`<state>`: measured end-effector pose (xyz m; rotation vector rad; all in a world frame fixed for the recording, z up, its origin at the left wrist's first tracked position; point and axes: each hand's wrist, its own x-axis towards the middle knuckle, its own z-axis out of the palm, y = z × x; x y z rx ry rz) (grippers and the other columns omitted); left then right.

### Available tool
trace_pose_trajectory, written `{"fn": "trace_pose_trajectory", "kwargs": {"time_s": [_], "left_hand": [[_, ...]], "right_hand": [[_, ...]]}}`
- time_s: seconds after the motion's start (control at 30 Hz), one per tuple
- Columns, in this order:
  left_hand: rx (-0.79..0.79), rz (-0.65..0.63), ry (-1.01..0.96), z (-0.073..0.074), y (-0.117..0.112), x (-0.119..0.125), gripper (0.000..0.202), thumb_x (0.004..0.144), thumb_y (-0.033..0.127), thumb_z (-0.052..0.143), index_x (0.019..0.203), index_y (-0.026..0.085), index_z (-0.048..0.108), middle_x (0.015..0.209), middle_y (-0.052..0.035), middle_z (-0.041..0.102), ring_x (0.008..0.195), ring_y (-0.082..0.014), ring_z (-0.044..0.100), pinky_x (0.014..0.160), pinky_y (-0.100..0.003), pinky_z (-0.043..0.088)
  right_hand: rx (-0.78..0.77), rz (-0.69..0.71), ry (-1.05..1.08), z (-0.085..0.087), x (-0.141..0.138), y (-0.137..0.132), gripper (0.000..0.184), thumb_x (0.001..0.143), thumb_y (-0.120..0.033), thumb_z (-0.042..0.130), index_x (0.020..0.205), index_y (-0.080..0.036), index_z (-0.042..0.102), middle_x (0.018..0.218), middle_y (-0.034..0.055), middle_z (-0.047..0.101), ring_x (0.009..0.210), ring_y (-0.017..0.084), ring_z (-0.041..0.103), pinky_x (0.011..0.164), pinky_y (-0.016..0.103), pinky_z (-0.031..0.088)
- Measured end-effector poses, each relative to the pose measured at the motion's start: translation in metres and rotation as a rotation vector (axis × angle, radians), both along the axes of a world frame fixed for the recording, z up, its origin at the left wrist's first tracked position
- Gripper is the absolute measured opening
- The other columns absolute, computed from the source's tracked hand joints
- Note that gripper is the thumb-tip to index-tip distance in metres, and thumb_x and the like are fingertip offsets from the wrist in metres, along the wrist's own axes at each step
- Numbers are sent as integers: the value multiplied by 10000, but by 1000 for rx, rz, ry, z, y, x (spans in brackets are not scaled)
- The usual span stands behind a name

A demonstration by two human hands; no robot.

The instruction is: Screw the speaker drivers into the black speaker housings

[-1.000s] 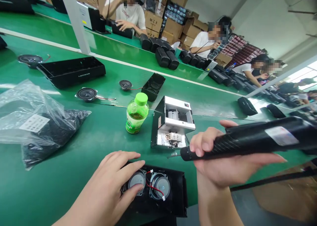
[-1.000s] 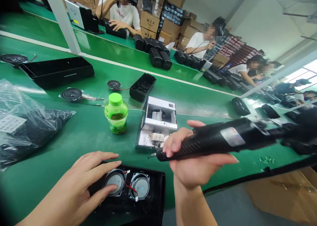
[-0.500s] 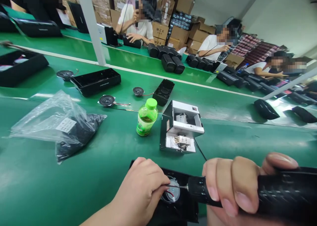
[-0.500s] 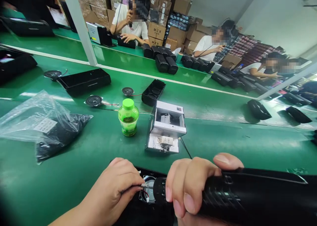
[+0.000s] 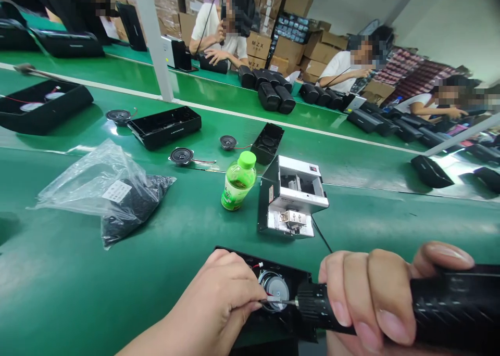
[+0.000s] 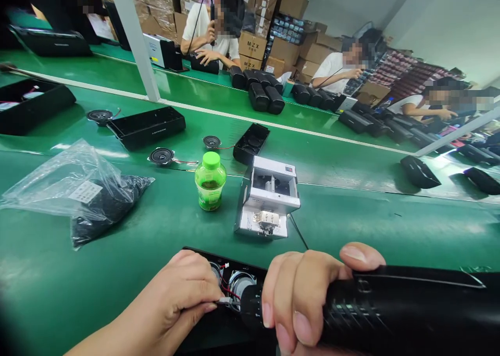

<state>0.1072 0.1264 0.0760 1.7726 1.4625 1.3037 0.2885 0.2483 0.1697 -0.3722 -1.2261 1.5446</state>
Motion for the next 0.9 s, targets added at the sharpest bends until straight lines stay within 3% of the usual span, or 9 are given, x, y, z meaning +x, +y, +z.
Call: {"fn": "trace_pose_trajectory", "kwargs": {"time_s": [0.2,0.3,0.4,0.47,0.53,0.6,0.63,0.73,0.9], "left_hand": [[-63,46,23,4,-2,-1,215,1049,144,631,1007,310,761,900,41,785,862,-176,669,875,-399,483],[-64,65,45,7,-2,-2,213,1031,133,661,992,310,773,904,45,790,847,-170,676,846,-388,493],[-64,92,45,5,-1,0,216,1030,115,665,966,301,756,874,56,778,835,-161,684,836,-383,506],[-70,96,92,0,-3,1,242,1015,109,681,1078,326,767,995,40,811,947,-185,725,922,-411,544],[-76,135,200,-5,-7,-1,468,965,106,723,1359,358,723,1332,-32,797,1214,-261,725,1062,-489,564],[-84,201,343,-10,-13,-7,666,932,109,739,1538,363,626,1612,-105,652,1446,-349,628,1150,-588,547],[-85,231,407,-12,-16,-11,661,930,116,740,1533,363,629,1665,-118,605,1498,-379,591,1160,-630,539],[-90,261,553,-15,-20,-23,496,895,157,823,1339,363,742,1652,-105,625,1504,-430,596,1140,-700,542],[-137,212,649,-17,-12,-25,676,651,231,1059,1267,350,809,1585,-118,706,1383,-471,696,1118,-716,582]], "right_hand": [[3,-182,36,2,-15,-12,200,1123,-483,657,1203,-330,757,538,-118,592,277,103,410,347,283,424],[39,-113,11,-1,-8,-8,249,1112,-539,653,1221,-348,770,536,-105,622,274,129,462,354,308,461],[98,-33,-33,-1,-3,-9,206,1104,-495,685,1231,-366,783,547,-95,668,292,151,524,376,334,518],[89,-75,-58,2,-3,-12,152,1089,-448,722,1203,-370,786,555,-89,685,312,159,545,390,342,531],[78,-104,-85,5,-4,-13,150,1096,-460,703,1191,-382,790,552,-75,685,344,176,567,415,360,551],[82,-76,-92,5,-4,-9,243,1088,-552,680,1223,-391,802,565,-48,688,398,194,598,448,376,575],[83,-60,-83,3,-5,-6,326,1071,-629,669,1242,-391,812,578,-31,693,428,201,612,465,381,583],[71,-7,-44,-8,-11,8,580,940,-843,695,1254,-377,837,613,-7,725,465,197,618,494,366,588],[70,26,6,-35,-32,16,670,894,-894,693,1228,-328,823,624,-32,733,431,170,599,471,310,567]]}}
